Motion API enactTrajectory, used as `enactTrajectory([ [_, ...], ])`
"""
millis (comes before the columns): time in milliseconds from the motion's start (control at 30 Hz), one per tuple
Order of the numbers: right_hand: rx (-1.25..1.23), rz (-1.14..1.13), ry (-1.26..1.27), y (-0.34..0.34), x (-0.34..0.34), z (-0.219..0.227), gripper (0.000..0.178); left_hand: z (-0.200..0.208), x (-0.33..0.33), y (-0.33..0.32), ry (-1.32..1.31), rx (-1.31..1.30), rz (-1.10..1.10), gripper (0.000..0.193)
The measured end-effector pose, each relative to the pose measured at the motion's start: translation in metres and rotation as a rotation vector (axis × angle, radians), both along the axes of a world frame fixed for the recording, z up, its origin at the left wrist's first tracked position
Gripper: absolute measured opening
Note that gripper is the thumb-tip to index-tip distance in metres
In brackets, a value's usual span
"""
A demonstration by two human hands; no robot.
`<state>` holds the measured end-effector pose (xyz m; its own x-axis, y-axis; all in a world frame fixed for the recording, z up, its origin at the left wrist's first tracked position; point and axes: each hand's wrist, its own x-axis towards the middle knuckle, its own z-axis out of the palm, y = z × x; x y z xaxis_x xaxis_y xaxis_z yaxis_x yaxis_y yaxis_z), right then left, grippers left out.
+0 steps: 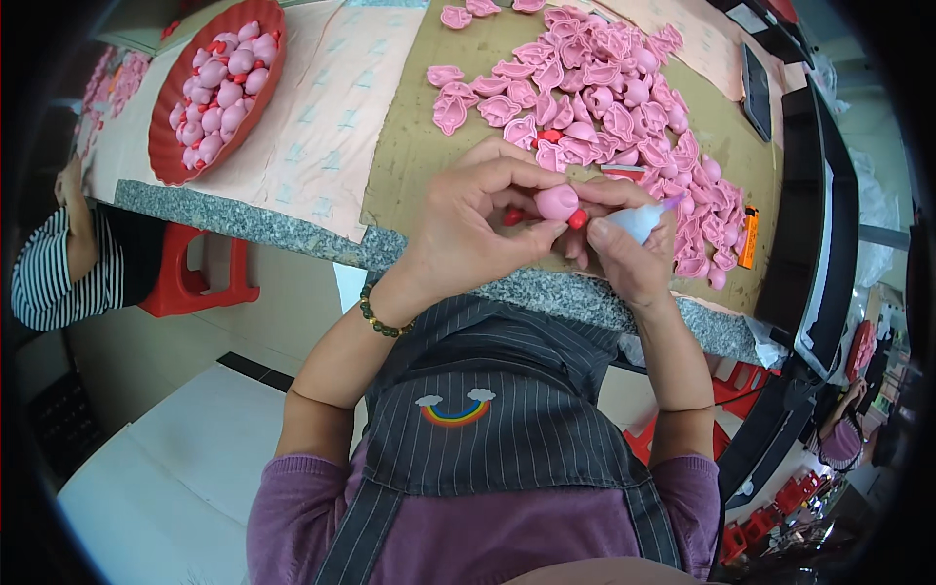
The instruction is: The recorder is gluing small pink plastic toy parts together at a workbench.
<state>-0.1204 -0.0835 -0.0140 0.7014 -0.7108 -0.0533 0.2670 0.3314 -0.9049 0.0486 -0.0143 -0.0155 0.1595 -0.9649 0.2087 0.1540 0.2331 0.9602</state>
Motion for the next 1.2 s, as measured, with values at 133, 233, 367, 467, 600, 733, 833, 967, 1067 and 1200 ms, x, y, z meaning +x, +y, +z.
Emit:
enactTrajectory([
  [133,-0.474,-0.134,0.062,-0.003,0.007,-0.008,0.031,-0.001,0.004,-0.001,-0.391,-0.060,-0.023,0.035],
  [233,-0.541,-0.139,0.097,-0.004,0.009,-0.011,0.033,-0.011,0.002,0.001,-0.148,0.017,-0.033,0.037],
  [367,-0.613,-0.132,0.151,0.000,0.006,-0.009,0.031,-0.015,0.006,0.006,-0.080,0.005,-0.037,0.033],
  [467,-0.709,-0.188,0.127,0.004,0.007,-0.013,0.028,-0.017,0.008,0.005,-0.211,-0.039,-0.031,0.031],
  [600,-0.811,-0.218,0.130,0.006,0.011,-0.012,0.026,-0.019,0.009,0.006,-0.176,-0.037,-0.028,0.029],
  [733,-0.842,-0.232,0.140,0.006,0.009,-0.012,0.027,-0.019,0.008,0.005,-0.201,-0.085,-0.026,0.029],
  [833,-0.841,-0.239,0.143,0.006,0.009,-0.013,0.027,-0.021,0.010,0.005,-0.225,-0.104,-0.034,0.028],
  [967,-0.859,-0.245,0.150,0.006,0.009,-0.014,0.028,-0.021,0.009,0.005,-0.197,-0.068,-0.035,0.027],
  [1067,-0.852,-0.248,0.145,0.006,0.010,-0.014,0.028,-0.022,0.009,0.005,-0.204,-0.095,-0.032,0.027],
  [1200,-0.865,-0.249,0.150,0.006,0.010,-0.013,0.028,-0.021,0.010,0.005,-0.192,-0.084,-0.038,0.027],
])
